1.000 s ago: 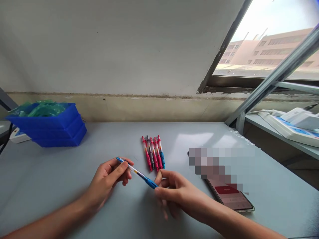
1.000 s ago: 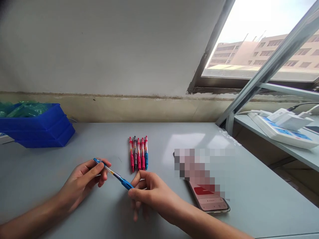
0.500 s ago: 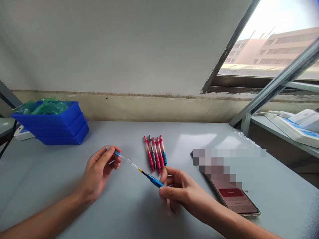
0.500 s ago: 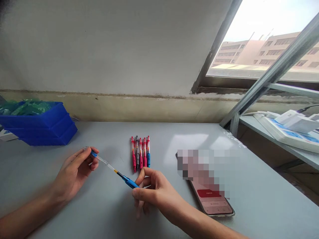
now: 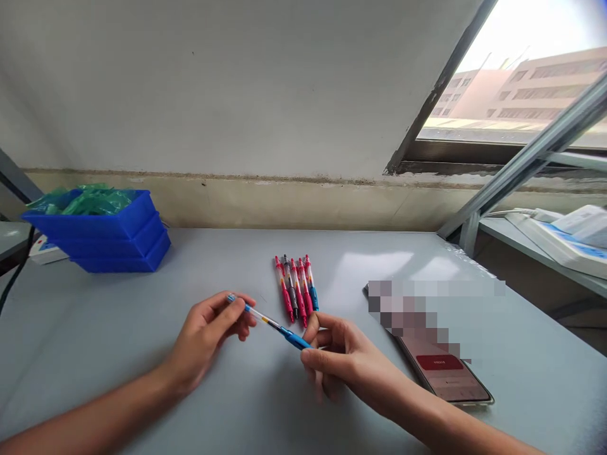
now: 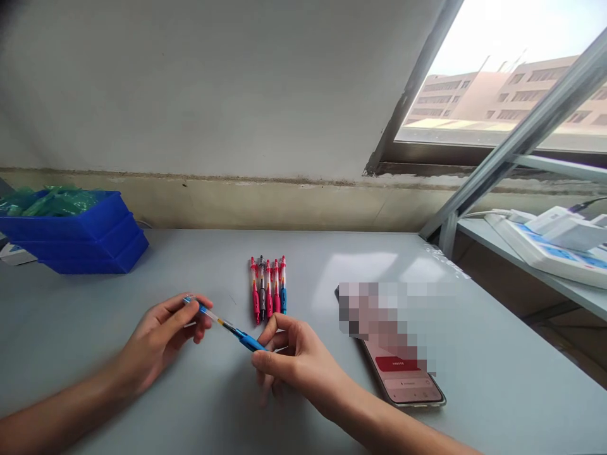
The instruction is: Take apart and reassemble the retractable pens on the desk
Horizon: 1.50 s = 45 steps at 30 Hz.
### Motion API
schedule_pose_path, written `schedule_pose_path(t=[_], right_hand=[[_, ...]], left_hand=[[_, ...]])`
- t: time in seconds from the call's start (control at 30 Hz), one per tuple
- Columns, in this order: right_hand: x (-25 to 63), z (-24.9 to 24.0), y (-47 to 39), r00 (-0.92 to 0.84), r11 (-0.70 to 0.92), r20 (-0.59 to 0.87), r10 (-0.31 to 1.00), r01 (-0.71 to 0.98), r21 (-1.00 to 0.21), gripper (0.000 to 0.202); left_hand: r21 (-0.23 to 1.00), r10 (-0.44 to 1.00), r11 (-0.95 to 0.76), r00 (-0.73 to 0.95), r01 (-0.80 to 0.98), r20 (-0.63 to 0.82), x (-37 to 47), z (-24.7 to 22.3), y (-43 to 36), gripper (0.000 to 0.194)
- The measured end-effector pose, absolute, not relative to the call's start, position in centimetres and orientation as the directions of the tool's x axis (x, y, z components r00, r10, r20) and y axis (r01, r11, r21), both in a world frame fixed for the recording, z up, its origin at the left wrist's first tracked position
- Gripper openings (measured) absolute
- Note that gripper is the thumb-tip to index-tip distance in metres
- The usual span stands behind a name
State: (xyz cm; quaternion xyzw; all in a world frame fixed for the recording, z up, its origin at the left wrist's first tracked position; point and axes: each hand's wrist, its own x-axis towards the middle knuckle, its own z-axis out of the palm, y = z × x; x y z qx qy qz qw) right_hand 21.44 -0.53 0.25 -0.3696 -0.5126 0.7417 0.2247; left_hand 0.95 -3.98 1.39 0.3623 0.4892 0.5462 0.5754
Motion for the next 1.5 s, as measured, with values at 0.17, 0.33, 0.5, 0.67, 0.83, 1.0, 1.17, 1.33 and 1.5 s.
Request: schedule_pose_path(t=[0.17, 0.33, 0.5, 0.67, 0.83, 1.0, 1.17, 1.33, 1.5], right_hand=[[21.2, 0.1, -1.0, -0.543, -0.178, -0.185, 0.819, 0.067, -0.982, 0.028], [21.0, -0.1, -1.0, -0.592, -0.147, -0.214, 0.777, 0.159, -0.976, 0.036], [21.5, -0.1, -1.3, -0.579, -0.028, -0.166, 0.798, 0.241, -0.97, 0.042], [21.9, 0.0, -1.8, -0.571, 0.158, -0.025, 0.82, 0.268, -0.95, 0.013], [21.7, -0.6, -1.1, -0.518, 0.283, 0.066, 0.853, 0.352, -0.892, 0.015], [21.6, -0.5, -0.9, -0.567, 0.291, 0.028, 0.823, 0.379, -0.878, 0.026], [21.5, -0.5, -1.3, -0.504, 0.314, 0.099, 0.858, 0.362, -0.878, 0.006], [21.5, -0.5, -0.9, -0.556, 0.309, 0.06, 0.829, 0.365, -0.878, 0.026], [21.4, -0.3, -1.0, -0.505, 0.28, 0.061, 0.861, 0.369, -0.886, 0.008]], left_hand=[[0.964, 0.986, 0.158, -0.026, -0.213, -0.167, 1.4, 0.8, -4.2, 0.018], [0.973, 0.989, 0.14, -0.026, -0.182, -0.147, 1.2, 0.9, -4.0, 0.016], [0.975, 0.991, 0.13, 0.005, -0.179, -0.131, 1.2, 1.1, -4.0, 0.017], [0.965, 0.987, 0.146, -0.028, -0.218, -0.156, 1.3, 0.8, -4.1, 0.018], [0.966, 0.988, 0.146, -0.012, -0.212, -0.152, 1.3, 0.8, -4.2, 0.018], [0.972, 0.992, 0.125, -0.005, -0.198, -0.128, 1.3, 0.8, -4.3, 0.017], [0.966, 0.99, 0.136, -0.017, -0.219, -0.143, 1.3, 0.7, -4.2, 0.019], [0.959, 0.988, 0.147, -0.013, -0.242, -0.154, 1.3, 0.9, -4.1, 0.02], [0.957, 0.985, 0.154, -0.033, -0.245, -0.167, 1.4, 1.1, -4.1, 0.017]])
